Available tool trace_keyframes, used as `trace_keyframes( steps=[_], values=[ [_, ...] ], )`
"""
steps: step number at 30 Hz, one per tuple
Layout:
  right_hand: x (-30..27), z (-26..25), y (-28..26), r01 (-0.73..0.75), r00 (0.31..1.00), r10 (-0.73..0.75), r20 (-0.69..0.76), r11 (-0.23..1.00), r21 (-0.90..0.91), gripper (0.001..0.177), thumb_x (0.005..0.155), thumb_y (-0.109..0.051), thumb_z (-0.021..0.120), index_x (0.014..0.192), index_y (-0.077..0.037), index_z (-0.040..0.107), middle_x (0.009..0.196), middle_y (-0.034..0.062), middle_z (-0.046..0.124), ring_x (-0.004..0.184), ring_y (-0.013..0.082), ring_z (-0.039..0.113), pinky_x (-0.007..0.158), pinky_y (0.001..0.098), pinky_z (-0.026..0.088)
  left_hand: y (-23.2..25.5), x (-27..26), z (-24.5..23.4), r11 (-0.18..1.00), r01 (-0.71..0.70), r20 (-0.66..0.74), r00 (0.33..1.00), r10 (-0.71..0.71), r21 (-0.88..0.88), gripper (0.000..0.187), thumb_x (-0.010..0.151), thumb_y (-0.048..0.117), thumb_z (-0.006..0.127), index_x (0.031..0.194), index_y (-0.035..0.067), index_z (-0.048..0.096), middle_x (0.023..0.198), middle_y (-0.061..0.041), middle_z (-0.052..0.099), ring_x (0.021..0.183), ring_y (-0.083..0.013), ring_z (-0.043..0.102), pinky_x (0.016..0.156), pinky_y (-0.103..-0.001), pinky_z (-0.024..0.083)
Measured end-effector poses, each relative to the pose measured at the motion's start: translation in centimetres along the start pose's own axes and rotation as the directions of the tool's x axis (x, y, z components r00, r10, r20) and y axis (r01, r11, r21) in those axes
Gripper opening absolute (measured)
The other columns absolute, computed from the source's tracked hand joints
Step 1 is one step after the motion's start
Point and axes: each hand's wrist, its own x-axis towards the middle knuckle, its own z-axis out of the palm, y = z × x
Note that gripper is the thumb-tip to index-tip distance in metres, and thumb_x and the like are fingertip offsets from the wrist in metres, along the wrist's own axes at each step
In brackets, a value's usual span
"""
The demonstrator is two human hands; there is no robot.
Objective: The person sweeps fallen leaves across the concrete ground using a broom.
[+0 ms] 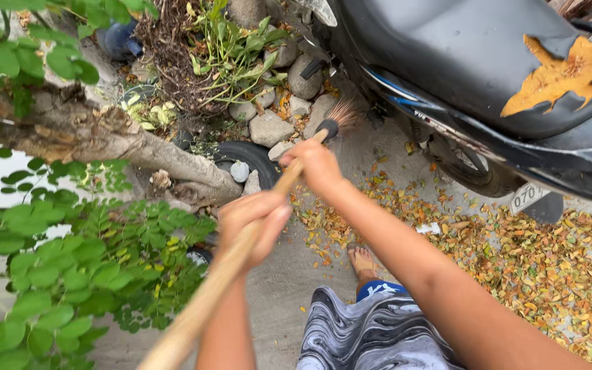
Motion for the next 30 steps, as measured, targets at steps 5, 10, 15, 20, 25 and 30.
trace_keyframes(
  steps=[5,10,15,20,25,30],
  values=[
    [-3.9,2.8,3.4,-0.376,0.892,0.319,0.321,0.917,0.135,0.008,0.088,-0.019,0.07,0.086,-0.015,0.078,0.089,0.0091,0.077,0.085,0.0287,0.073,0.078,0.0397,0.056,-1.2,-2.3,2.6,0.989,0.146,0.109,0.984,-0.141,-0.035,0.009,0.09,0.008,0.071,0.084,0.003,0.068,0.074,-0.011,0.064,0.064,-0.0236,0.066,0.061,-0.035,0.051],
    [-6.0,3.1,-5.0,0.017,0.948,0.015,0.317,0.995,-0.099,0.016,0.074,-0.012,0.077,0.088,-0.019,0.081,0.089,0.0057,0.075,0.092,0.0298,0.07,0.077,0.0423,0.055,3.0,-6.0,-4.2,0.993,0.1,0.039,0.994,-0.097,-0.065,0.014,0.088,0.011,0.071,0.077,0.006,0.066,0.074,-0.006,0.068,0.064,-0.0183,0.067,0.061,-0.031,0.052],
    [-4.6,4.4,-3.5,0.026,0.995,-0.022,0.095,0.999,-0.036,0.007,0.085,-0.015,0.08,0.092,-0.016,0.079,0.095,0.0078,0.075,0.097,0.0307,0.069,0.084,0.0427,0.056,1.6,-6.6,-2.9,0.99,0.128,0.03,0.992,-0.126,-0.067,0.01,0.088,0.007,0.07,0.081,0.001,0.066,0.072,-0.01,0.064,0.064,-0.0209,0.062,0.061,-0.032,0.049],
    [-8.4,7.2,-3.7,-0.147,0.851,0.169,0.497,0.986,-0.083,0.009,0.08,-0.015,0.078,0.089,-0.015,0.079,0.094,0.0094,0.074,0.093,0.0308,0.071,0.083,0.0421,0.057,1.4,-9.9,-1.1,0.979,0.201,-0.021,0.98,-0.2,0.031,0.014,0.088,0.009,0.072,0.077,0.002,0.066,0.072,-0.009,0.063,0.062,-0.019,0.061,0.058,-0.032,0.049],
    [-11.2,7.3,-11.6,0.085,0.898,-0.069,0.434,0.996,-0.017,0.022,0.071,-0.005,0.072,0.089,-0.015,0.079,0.093,0.008,0.076,0.096,0.0329,0.069,0.079,0.0458,0.055,5.4,-15.6,-7.5,0.981,0.154,-0.156,0.973,-0.172,-0.12,0.01,0.088,0.007,0.068,0.079,0.001,0.068,0.079,-0.007,0.071,0.069,-0.0171,0.067,0.066,-0.031,0.054],
    [-9.3,9.8,-10.4,0.143,0.927,-0.116,0.357,0.989,-0.048,0.019,0.075,-0.006,0.072,0.091,-0.014,0.078,0.096,0.0089,0.075,0.098,0.0327,0.069,0.083,0.0449,0.056,3.1,-17.1,-6.5,0.983,0.153,-0.274,0.946,-0.174,-0.096,0.009,0.089,0.006,0.069,0.083,-0.001,0.069,0.082,-0.009,0.071,0.072,-0.0186,0.067,0.069,-0.03,0.054]
  ],
)
